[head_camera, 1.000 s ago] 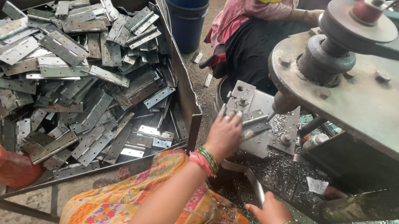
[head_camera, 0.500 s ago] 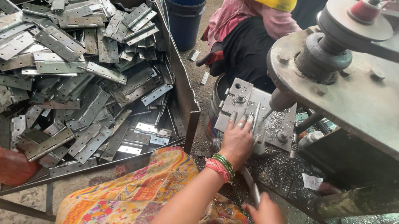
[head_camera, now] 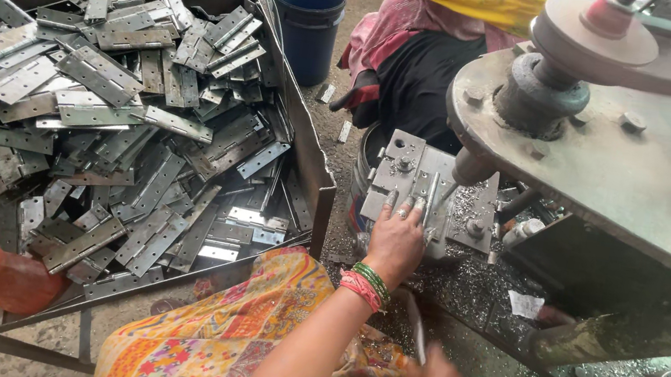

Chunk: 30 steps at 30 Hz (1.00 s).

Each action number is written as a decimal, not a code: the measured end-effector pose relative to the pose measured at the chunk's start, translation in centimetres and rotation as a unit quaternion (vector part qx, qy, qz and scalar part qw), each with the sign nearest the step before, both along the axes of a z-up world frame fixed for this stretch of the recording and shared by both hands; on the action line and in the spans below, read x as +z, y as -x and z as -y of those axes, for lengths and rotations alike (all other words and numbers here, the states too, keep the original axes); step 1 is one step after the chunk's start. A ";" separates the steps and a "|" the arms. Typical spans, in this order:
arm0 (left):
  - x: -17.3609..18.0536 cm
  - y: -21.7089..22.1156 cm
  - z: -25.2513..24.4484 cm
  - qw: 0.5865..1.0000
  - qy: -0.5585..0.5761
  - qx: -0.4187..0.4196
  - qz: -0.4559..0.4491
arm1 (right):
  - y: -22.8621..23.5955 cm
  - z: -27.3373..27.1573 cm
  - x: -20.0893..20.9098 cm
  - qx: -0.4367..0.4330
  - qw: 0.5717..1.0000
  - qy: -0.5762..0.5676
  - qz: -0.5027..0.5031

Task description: The person repeatedly picks metal plates from a bin, places them into a press machine, and operates the lever to process them. The person then removes the processed plates and returns them to the bin.

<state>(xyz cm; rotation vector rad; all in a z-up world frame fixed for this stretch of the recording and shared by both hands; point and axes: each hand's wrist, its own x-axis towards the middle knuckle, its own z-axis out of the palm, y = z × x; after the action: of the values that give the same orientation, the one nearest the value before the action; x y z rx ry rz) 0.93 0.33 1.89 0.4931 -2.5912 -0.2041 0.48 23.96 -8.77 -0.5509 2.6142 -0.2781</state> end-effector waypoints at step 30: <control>-0.6 4.9 3.2 0.999 -0.012 0.022 0.046 | 0.7 -0.4 -2.1 0.027 0.998 0.025 -0.053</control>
<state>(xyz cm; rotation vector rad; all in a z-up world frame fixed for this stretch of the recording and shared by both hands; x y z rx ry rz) -3.98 -2.85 1.32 0.5805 -2.6676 -0.2019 -0.27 24.40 -10.91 -0.6694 2.6960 -0.3068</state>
